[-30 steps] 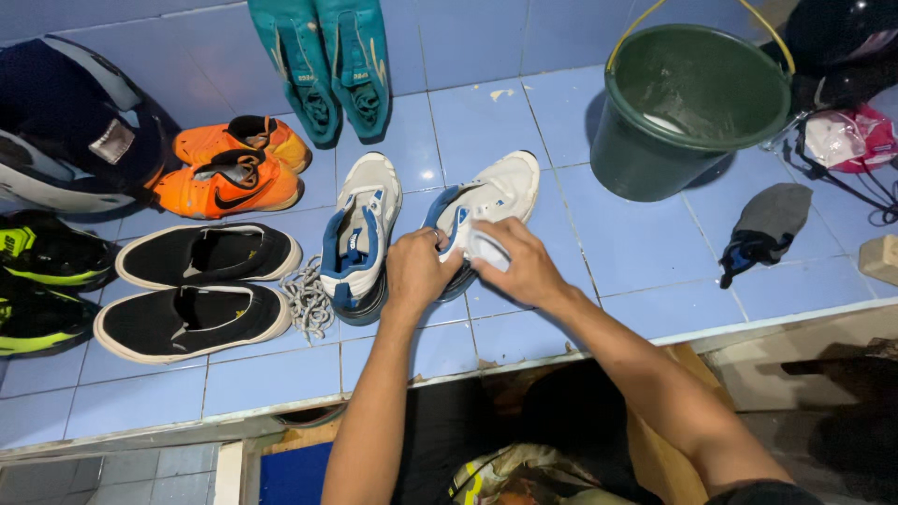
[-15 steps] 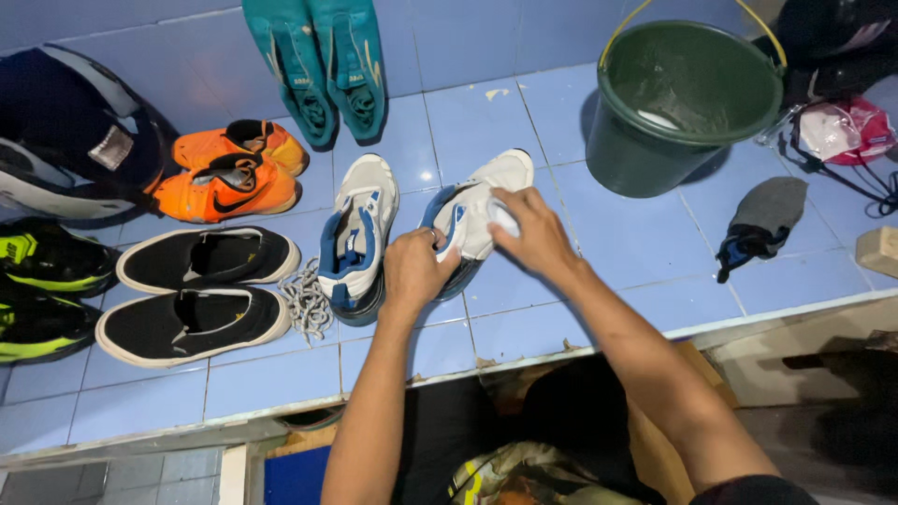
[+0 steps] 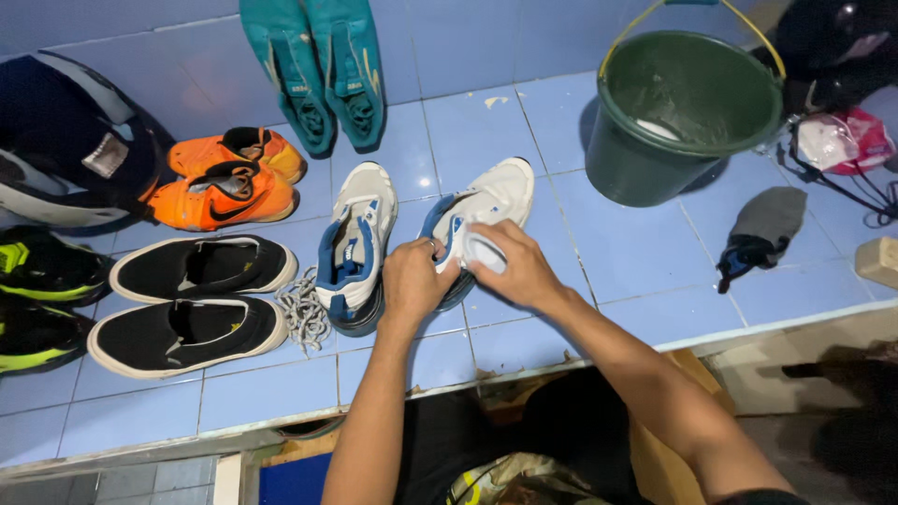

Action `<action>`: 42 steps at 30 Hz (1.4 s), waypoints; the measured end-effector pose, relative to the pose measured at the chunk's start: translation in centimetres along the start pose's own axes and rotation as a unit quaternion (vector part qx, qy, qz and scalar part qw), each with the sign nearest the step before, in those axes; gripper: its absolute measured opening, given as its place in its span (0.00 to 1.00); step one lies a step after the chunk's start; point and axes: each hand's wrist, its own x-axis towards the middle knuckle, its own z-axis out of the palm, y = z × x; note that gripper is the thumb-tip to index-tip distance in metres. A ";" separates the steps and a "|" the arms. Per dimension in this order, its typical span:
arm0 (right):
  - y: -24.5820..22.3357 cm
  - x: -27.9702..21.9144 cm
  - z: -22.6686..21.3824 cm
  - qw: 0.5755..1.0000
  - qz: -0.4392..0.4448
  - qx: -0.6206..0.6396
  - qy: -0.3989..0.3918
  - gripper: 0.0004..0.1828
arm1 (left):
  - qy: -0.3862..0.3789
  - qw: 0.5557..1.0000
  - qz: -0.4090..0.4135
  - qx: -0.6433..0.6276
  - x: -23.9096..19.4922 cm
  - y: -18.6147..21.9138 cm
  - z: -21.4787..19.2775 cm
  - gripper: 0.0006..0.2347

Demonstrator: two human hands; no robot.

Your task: The person scrubs a white and blue sneaker with a white cloth, dipping it into a green bucket of water. They clean the upper part of the shoe and then flip it over to scrub the black sole.

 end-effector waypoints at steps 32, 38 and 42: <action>2.8 0.0 -1.8 0.995 -0.005 -0.097 0.008 0.30 | 0.006 0.999 -0.002 -0.033 0.4 0.0 0.0 0.12; 3.6 0.4 -3.1 0.998 -0.020 -0.064 -0.005 0.29 | 0.007 0.999 0.005 -0.037 0.1 -0.1 0.0 0.12; 5.3 0.0 -1.5 0.987 -0.007 -0.145 0.065 0.28 | 0.015 0.999 0.004 -0.033 0.3 -0.2 0.3 0.12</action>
